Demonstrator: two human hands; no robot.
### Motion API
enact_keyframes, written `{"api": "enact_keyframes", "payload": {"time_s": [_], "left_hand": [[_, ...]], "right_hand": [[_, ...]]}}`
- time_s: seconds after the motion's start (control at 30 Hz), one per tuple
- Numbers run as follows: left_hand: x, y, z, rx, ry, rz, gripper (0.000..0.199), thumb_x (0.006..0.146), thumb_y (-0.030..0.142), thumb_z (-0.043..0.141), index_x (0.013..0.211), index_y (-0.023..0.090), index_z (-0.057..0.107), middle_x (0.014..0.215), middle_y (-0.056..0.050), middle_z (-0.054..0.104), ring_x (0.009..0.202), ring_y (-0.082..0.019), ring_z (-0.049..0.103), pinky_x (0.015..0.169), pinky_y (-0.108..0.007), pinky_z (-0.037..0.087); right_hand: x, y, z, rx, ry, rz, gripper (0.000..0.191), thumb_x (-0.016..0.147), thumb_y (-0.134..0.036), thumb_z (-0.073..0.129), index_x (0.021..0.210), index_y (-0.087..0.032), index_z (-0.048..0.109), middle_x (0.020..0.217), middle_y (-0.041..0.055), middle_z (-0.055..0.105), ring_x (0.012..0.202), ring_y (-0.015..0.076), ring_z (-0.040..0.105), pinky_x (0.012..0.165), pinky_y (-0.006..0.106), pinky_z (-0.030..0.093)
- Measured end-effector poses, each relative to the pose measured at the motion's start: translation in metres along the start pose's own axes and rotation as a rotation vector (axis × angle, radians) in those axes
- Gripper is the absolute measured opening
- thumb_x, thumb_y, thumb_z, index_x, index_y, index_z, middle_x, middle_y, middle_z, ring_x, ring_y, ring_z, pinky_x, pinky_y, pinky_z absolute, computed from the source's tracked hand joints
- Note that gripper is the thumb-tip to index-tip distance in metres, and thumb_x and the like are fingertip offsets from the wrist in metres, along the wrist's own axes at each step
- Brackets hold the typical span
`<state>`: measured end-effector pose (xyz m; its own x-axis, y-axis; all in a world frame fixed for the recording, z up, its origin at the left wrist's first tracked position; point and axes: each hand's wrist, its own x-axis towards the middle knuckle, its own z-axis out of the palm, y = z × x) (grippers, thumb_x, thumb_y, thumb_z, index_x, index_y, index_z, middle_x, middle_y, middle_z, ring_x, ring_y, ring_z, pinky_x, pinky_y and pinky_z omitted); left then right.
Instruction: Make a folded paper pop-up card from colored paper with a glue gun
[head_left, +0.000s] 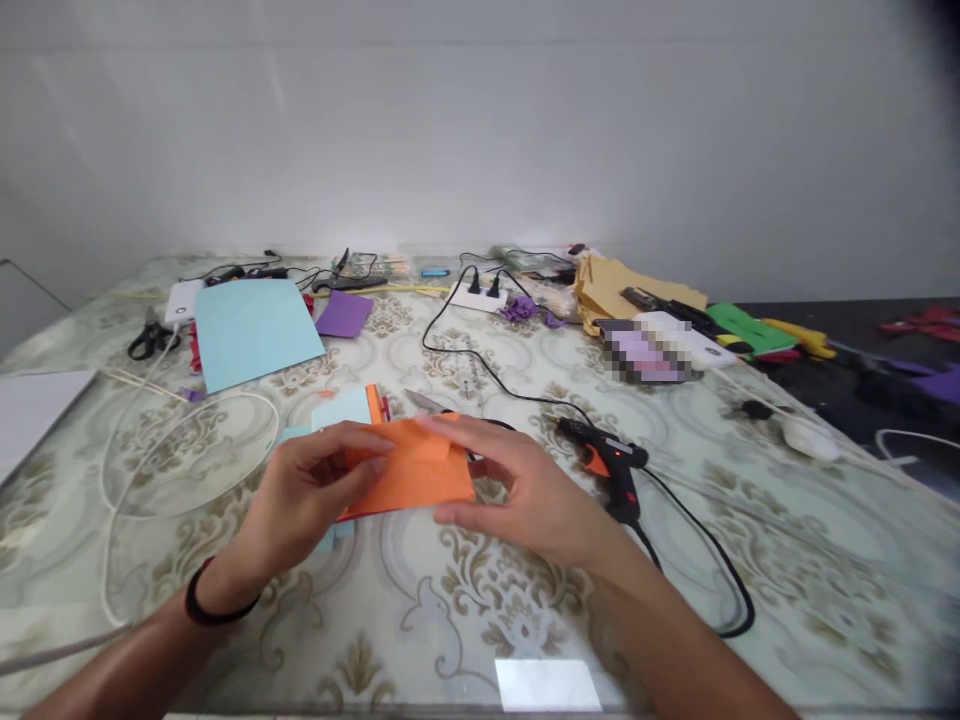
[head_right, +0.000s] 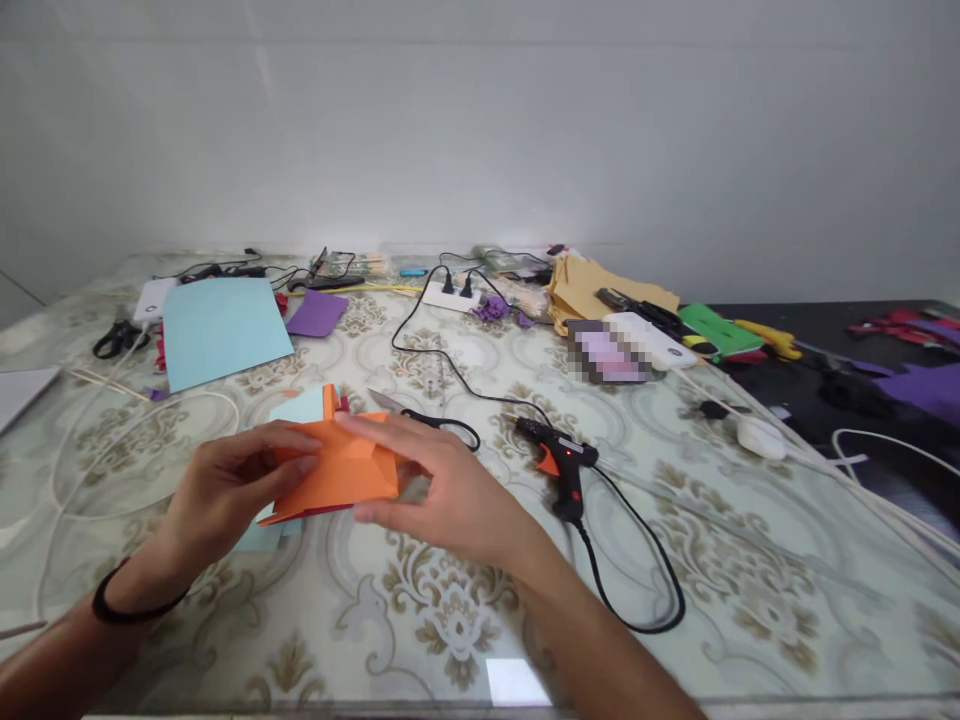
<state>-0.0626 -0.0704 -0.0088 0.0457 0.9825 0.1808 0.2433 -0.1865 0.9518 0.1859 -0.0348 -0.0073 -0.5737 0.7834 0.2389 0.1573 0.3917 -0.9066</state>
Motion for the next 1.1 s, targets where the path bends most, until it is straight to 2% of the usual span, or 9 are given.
{"api": "enact_keyframes", "payload": {"time_s": [0.1, 0.2, 0.3, 0.4, 0.5, 0.6, 0.67, 0.97, 1.1], "left_hand": [[0.001, 0.001, 0.001, -0.08, -0.037, -0.061, 0.01, 0.087, 0.027, 0.08, 0.093, 0.024, 0.087, 0.085, -0.005, 0.079, 0.051, -0.007, 0.048, 0.043, -0.018, 0.035], [-0.001, 0.002, 0.001, -0.116, -0.116, -0.04, 0.011, 0.091, 0.028, 0.078, 0.093, 0.025, 0.088, 0.093, -0.006, 0.08, 0.061, -0.011, 0.059, 0.05, -0.02, 0.043], [-0.003, 0.005, -0.003, -0.097, -0.183, 0.024, 0.02, 0.099, 0.038, 0.071, 0.099, 0.028, 0.088, 0.101, -0.007, 0.082, 0.086, -0.019, 0.073, 0.076, -0.027, 0.057], [-0.004, 0.01, -0.006, -0.107, -0.241, 0.118, 0.037, 0.099, 0.057, 0.068, 0.111, 0.026, 0.087, 0.115, -0.012, 0.081, 0.109, -0.029, 0.075, 0.095, -0.039, 0.06], [-0.006, 0.015, -0.005, -0.017, -0.207, 0.195, 0.035, 0.087, 0.054, 0.083, 0.11, 0.027, 0.086, 0.114, -0.012, 0.082, 0.103, -0.03, 0.077, 0.087, -0.038, 0.063], [-0.007, 0.015, 0.0, 0.141, -0.085, 0.199, 0.013, 0.094, 0.038, 0.078, 0.095, 0.028, 0.087, 0.102, -0.007, 0.085, 0.087, -0.023, 0.078, 0.08, -0.032, 0.063], [-0.008, 0.014, 0.003, 0.17, -0.048, 0.165, 0.013, 0.095, 0.034, 0.076, 0.091, 0.028, 0.086, 0.096, -0.005, 0.085, 0.08, -0.02, 0.078, 0.075, -0.029, 0.063], [-0.013, 0.012, 0.011, -0.106, 0.042, -0.032, 0.022, 0.086, 0.028, 0.084, 0.081, 0.02, 0.064, 0.073, 0.002, 0.076, 0.065, -0.014, 0.075, 0.058, -0.019, 0.062], [-0.009, 0.013, 0.01, -0.167, 0.02, -0.123, 0.032, 0.086, 0.03, 0.084, 0.112, 0.021, 0.066, 0.075, 0.002, 0.079, 0.067, -0.016, 0.078, 0.058, -0.021, 0.063]], "right_hand": [[0.0, 0.001, -0.006, -0.148, -0.027, -0.144, 0.049, 0.086, -0.04, 0.089, 0.133, -0.037, 0.077, 0.108, 0.0049, 0.071, 0.093, 0.0208, 0.067, 0.085, 0.036, 0.06], [0.002, 0.002, 0.0, -0.071, 0.019, -0.245, 0.024, 0.093, -0.032, 0.081, 0.117, -0.034, 0.085, 0.117, 0.0078, 0.075, 0.102, 0.0227, 0.072, 0.086, 0.036, 0.061], [0.003, 0.004, 0.009, 0.008, 0.109, -0.293, 0.013, 0.094, -0.028, 0.081, 0.105, -0.031, 0.087, 0.113, 0.0071, 0.079, 0.099, 0.0222, 0.075, 0.084, 0.036, 0.061], [0.003, 0.003, 0.014, 0.047, 0.208, -0.285, 0.005, 0.093, -0.029, 0.083, 0.095, -0.027, 0.087, 0.096, 0.0058, 0.082, 0.088, 0.022, 0.075, 0.077, 0.035, 0.06], [0.003, 0.001, 0.017, 0.046, 0.271, -0.214, 0.01, 0.094, -0.033, 0.081, 0.089, -0.025, 0.085, 0.086, 0.0055, 0.08, 0.08, 0.0222, 0.072, 0.071, 0.035, 0.057], [0.002, -0.001, 0.02, 0.09, 0.279, -0.091, 0.022, 0.092, -0.042, 0.082, 0.081, -0.023, 0.082, 0.083, 0.0056, 0.077, 0.075, 0.0211, 0.069, 0.064, 0.034, 0.055], [0.002, -0.002, 0.024, 0.166, 0.278, -0.005, 0.029, 0.091, -0.048, 0.082, 0.077, -0.022, 0.078, 0.082, 0.0051, 0.075, 0.071, 0.0197, 0.068, 0.06, 0.033, 0.055], [0.004, -0.003, 0.043, 0.492, 0.404, 0.189, 0.041, 0.081, -0.045, 0.091, 0.083, -0.025, 0.055, 0.072, -0.0039, 0.071, 0.059, 0.0163, 0.074, 0.058, 0.027, 0.059], [0.007, -0.002, 0.044, 0.555, 0.457, 0.206, 0.051, 0.078, -0.04, 0.092, 0.11, -0.03, 0.054, 0.069, -0.0105, 0.066, 0.058, 0.015, 0.071, 0.061, 0.027, 0.061]]}}
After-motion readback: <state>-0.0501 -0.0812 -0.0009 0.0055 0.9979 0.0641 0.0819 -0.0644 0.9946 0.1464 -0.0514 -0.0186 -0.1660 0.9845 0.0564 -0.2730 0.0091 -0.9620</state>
